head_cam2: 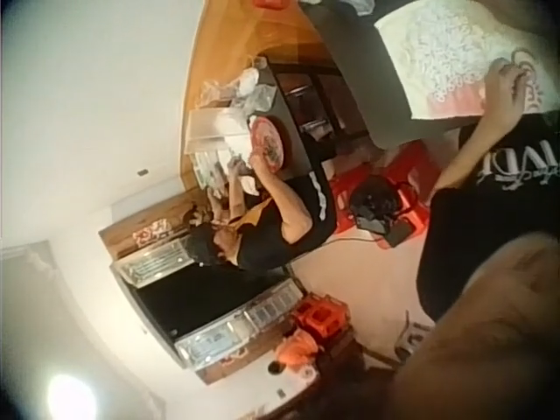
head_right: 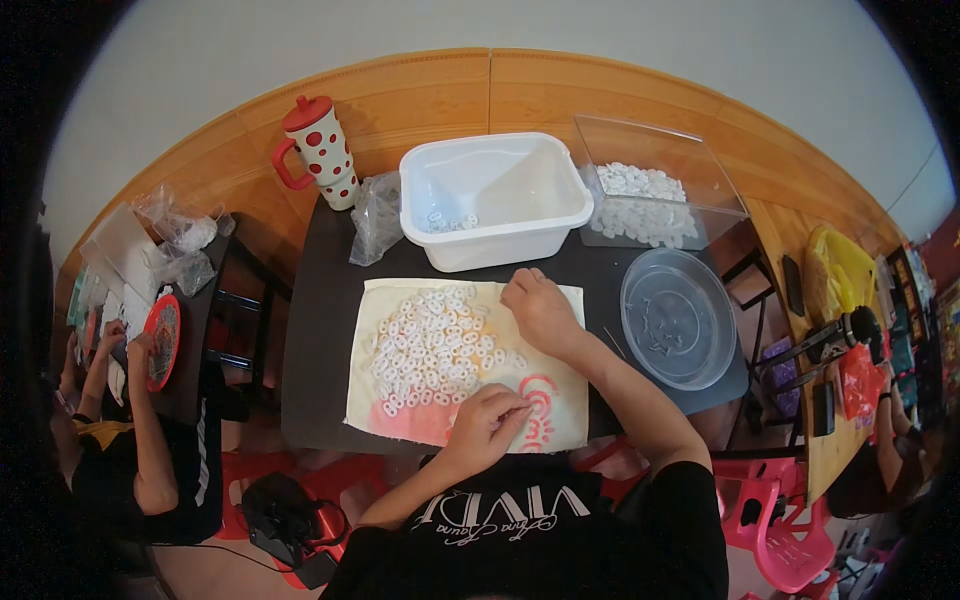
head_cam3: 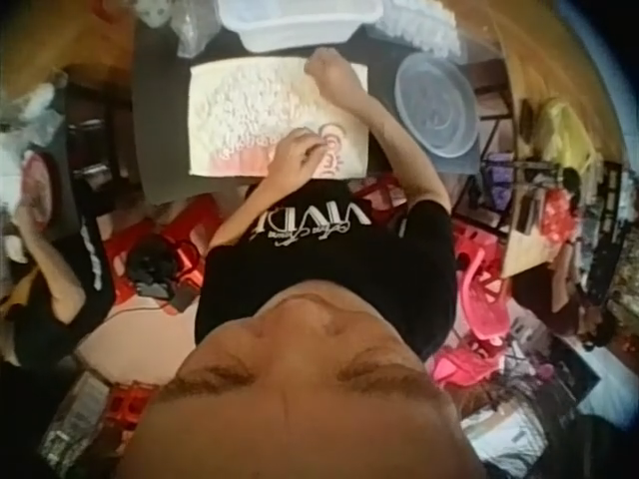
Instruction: Assembling small white plastic components by fitting one piece inside another at a workstation.
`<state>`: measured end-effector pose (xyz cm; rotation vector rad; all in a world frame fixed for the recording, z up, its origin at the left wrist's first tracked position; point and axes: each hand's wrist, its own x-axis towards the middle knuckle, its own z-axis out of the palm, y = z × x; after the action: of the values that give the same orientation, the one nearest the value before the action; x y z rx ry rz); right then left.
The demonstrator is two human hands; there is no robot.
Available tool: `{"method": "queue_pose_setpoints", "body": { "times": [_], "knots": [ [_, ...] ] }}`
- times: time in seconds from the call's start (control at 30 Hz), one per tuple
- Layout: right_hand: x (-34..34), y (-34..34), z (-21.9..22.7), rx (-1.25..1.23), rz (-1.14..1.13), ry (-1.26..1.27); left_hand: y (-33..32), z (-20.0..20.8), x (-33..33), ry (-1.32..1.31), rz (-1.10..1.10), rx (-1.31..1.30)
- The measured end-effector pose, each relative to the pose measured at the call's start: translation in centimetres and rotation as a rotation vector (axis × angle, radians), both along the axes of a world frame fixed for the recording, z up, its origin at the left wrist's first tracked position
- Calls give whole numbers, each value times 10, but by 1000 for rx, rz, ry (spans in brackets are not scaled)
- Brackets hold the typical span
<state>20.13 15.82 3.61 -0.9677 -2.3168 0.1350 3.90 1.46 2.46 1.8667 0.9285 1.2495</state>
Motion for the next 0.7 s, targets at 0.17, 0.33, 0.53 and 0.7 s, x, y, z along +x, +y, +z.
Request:
{"method": "queue_pose_setpoints", "body": {
  "times": [0.17,0.33,0.53,0.7],
  "knots": [
    [10,-39,30,-311,-17,286,-8,8,2,-119,98,-109],
    [21,-110,25,-1077,57,719,-4,16,-3,-189,179,-96],
    [14,-126,11,-1104,27,957,-2,1,1,-229,122,-205],
    [28,-107,8,-469,-134,576,2,0,0,31,246,-27]
  ]
}}
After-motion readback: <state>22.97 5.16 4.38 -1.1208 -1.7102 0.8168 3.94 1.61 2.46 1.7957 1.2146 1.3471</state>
